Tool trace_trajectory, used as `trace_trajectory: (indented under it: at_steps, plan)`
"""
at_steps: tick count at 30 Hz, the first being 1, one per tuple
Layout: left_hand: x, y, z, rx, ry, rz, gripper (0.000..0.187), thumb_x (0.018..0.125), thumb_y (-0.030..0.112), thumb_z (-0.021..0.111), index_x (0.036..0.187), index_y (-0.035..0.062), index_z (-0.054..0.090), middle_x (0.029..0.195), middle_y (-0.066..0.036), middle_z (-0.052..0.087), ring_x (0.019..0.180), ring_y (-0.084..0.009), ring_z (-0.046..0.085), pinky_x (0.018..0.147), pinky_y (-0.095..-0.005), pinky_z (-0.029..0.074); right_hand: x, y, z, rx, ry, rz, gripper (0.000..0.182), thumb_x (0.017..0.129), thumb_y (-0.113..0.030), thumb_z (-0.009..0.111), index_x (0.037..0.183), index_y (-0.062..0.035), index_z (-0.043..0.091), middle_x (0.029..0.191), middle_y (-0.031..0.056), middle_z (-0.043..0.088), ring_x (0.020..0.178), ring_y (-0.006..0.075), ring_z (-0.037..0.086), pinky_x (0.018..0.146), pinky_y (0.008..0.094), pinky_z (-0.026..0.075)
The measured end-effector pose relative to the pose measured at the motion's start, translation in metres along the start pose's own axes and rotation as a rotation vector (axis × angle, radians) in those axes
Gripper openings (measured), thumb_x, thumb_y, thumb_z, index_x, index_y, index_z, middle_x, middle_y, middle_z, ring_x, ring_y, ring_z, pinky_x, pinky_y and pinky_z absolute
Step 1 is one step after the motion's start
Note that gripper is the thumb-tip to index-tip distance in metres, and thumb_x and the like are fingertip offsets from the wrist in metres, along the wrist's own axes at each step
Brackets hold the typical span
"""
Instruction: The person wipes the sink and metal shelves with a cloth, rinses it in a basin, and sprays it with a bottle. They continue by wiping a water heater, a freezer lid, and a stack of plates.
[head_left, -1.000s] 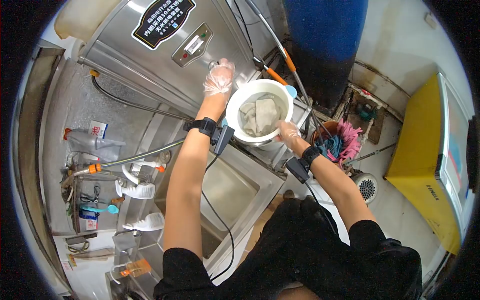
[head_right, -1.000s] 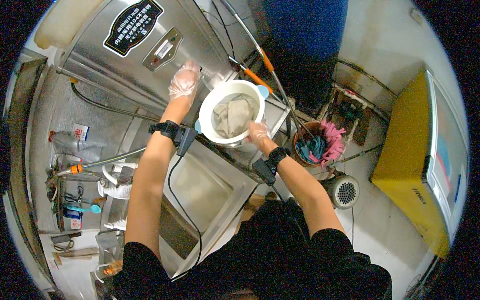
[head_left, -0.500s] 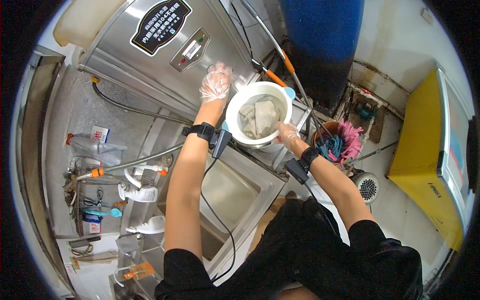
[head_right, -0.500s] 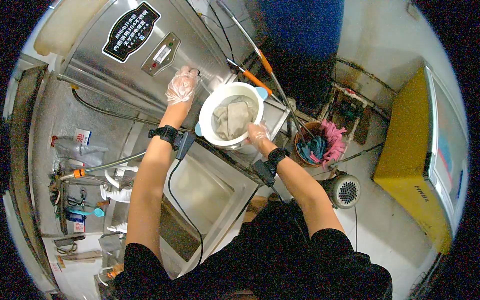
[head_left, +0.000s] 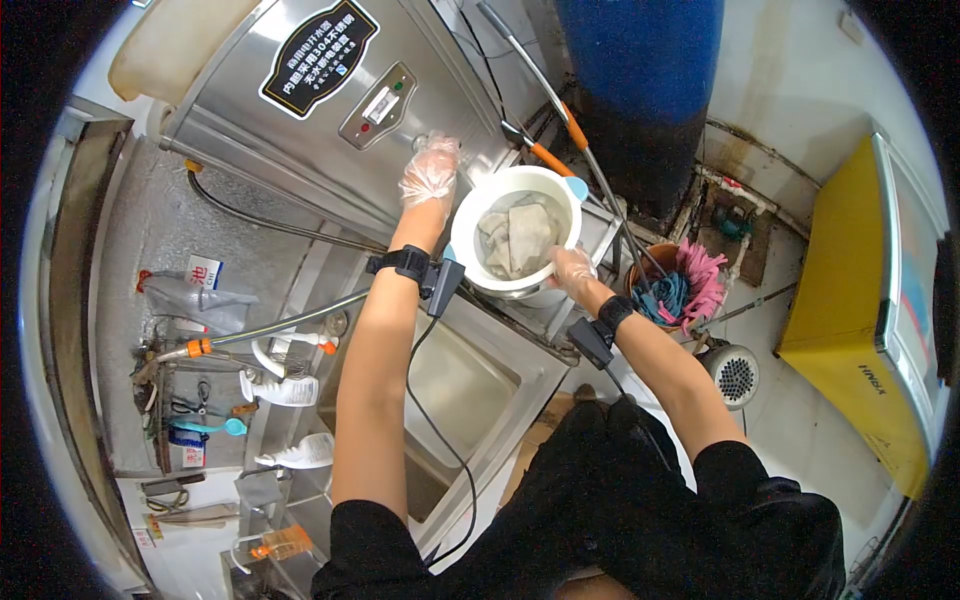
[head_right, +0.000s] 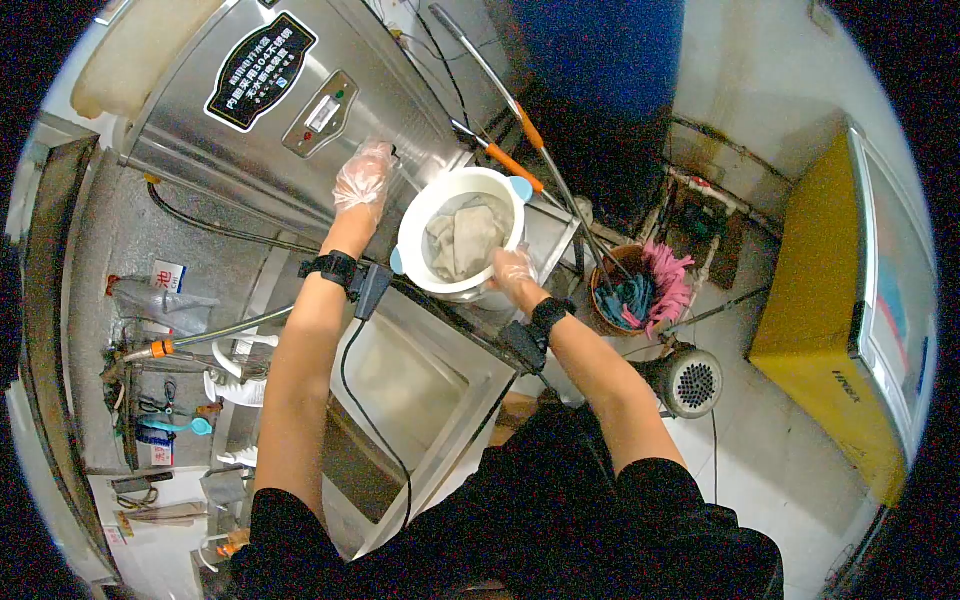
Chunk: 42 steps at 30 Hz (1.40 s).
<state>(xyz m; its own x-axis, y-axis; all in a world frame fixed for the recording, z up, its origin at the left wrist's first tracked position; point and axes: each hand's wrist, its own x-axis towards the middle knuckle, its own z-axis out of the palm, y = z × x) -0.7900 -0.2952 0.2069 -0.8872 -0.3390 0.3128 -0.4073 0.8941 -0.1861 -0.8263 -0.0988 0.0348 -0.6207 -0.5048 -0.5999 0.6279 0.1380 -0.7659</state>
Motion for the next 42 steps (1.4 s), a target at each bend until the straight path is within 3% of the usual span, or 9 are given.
trace_trajectory:
  at_steps: [10,16,18,19,22,23,27,30,42]
  plan:
    - [-0.004,0.005,-0.011,-0.063,0.05,0.024,0.02,0.087,0.01,0.046,0.098,0.0067,0.061,0.102,-0.015,0.06,0.099,-0.0315,0.06,0.084,-0.0377,0.05,-0.001,-0.002,-0.002,-0.056,0.0,-0.003,0.028,0.08,-0.017,0.054,0.087,0.0082,0.062,0.08,0.0166,0.063,0.062,0.0233,0.062,0.051,0.0327,0.053]
    - [-0.004,0.006,-0.012,-0.161,0.029,-0.061,0.023,0.087,0.01,0.046,0.103,0.0053,0.061,0.118,-0.017,0.059,0.106,-0.0324,0.059,0.088,-0.0362,0.05,0.006,0.004,-0.006,-0.151,-0.027,-0.027,0.031,0.082,-0.02,0.052,0.087,0.008,0.063,0.081,0.0169,0.065,0.064,0.0228,0.064,0.052,0.033,0.054]
    - [0.0,-0.003,-0.001,0.016,0.018,0.066,0.024,0.087,0.009,0.046,0.105,0.0038,0.06,0.123,-0.018,0.056,0.109,-0.0326,0.058,0.089,-0.0354,0.05,0.028,0.026,-0.008,-0.521,-0.103,-0.353,0.032,0.083,-0.019,0.047,0.085,0.0072,0.064,0.076,0.0182,0.067,0.057,0.0263,0.067,0.053,0.036,0.056]
    - [0.0,-0.001,-0.003,0.021,0.016,0.043,0.023,0.087,0.009,0.046,0.103,0.0026,0.06,0.118,-0.018,0.059,0.106,-0.0329,0.059,0.089,-0.0358,0.05,0.006,0.005,-0.004,-0.246,-0.05,-0.08,0.029,0.085,-0.019,0.05,0.088,0.0059,0.065,0.083,0.0172,0.066,0.065,0.0216,0.066,0.054,0.0312,0.056]
    - [-0.004,0.002,-0.009,-0.065,0.045,0.063,0.022,0.087,0.009,0.047,0.102,0.0023,0.06,0.113,-0.019,0.06,0.102,-0.0338,0.06,0.087,-0.0367,0.05,0.006,0.005,-0.003,-0.192,-0.039,-0.056,0.029,0.085,-0.019,0.051,0.09,0.0058,0.065,0.083,0.0169,0.067,0.064,0.021,0.066,0.054,0.0313,0.056]
    - [-0.005,0.0,-0.006,-0.06,0.123,0.104,0.02,0.087,0.009,0.047,0.1,0.0019,0.061,0.11,-0.02,0.061,0.099,-0.0346,0.06,0.084,-0.0376,0.05,0.008,0.007,-0.01,-0.642,-0.194,-0.32,0.028,0.082,-0.018,0.051,0.09,0.0056,0.064,0.082,0.016,0.066,0.064,0.022,0.066,0.052,0.0317,0.055]
    - [-0.004,-0.001,-0.005,-0.056,0.124,0.129,0.019,0.087,0.011,0.048,0.097,0.0018,0.061,0.11,-0.02,0.061,0.1,-0.0353,0.06,0.085,-0.0378,0.05,0.019,0.015,0.001,-0.122,0.004,-0.04,0.029,0.079,-0.016,0.05,0.093,0.0049,0.064,0.081,0.0147,0.065,0.065,0.0237,0.065,0.05,0.0322,0.054]
    - [-0.004,-0.005,0.0,-0.034,0.157,0.157,0.019,0.087,0.011,0.048,0.097,0.0019,0.061,0.113,-0.021,0.06,0.102,-0.0352,0.059,0.086,-0.038,0.05,0.047,0.041,0.001,-0.311,-0.024,-0.223,0.03,0.079,-0.016,0.051,0.095,0.0055,0.064,0.083,0.015,0.066,0.063,0.0237,0.064,0.05,0.0328,0.054]
    - [-0.001,-0.001,0.003,-0.227,0.06,-0.088,0.021,0.089,0.013,0.048,0.102,0.0032,0.061,0.119,-0.018,0.059,0.103,-0.0352,0.06,0.086,-0.0374,0.05,0.043,0.031,0.003,-0.365,-0.006,-0.171,0.029,0.077,-0.015,0.052,0.092,0.007,0.064,0.077,0.0157,0.066,0.057,0.0244,0.064,0.047,0.0327,0.054]
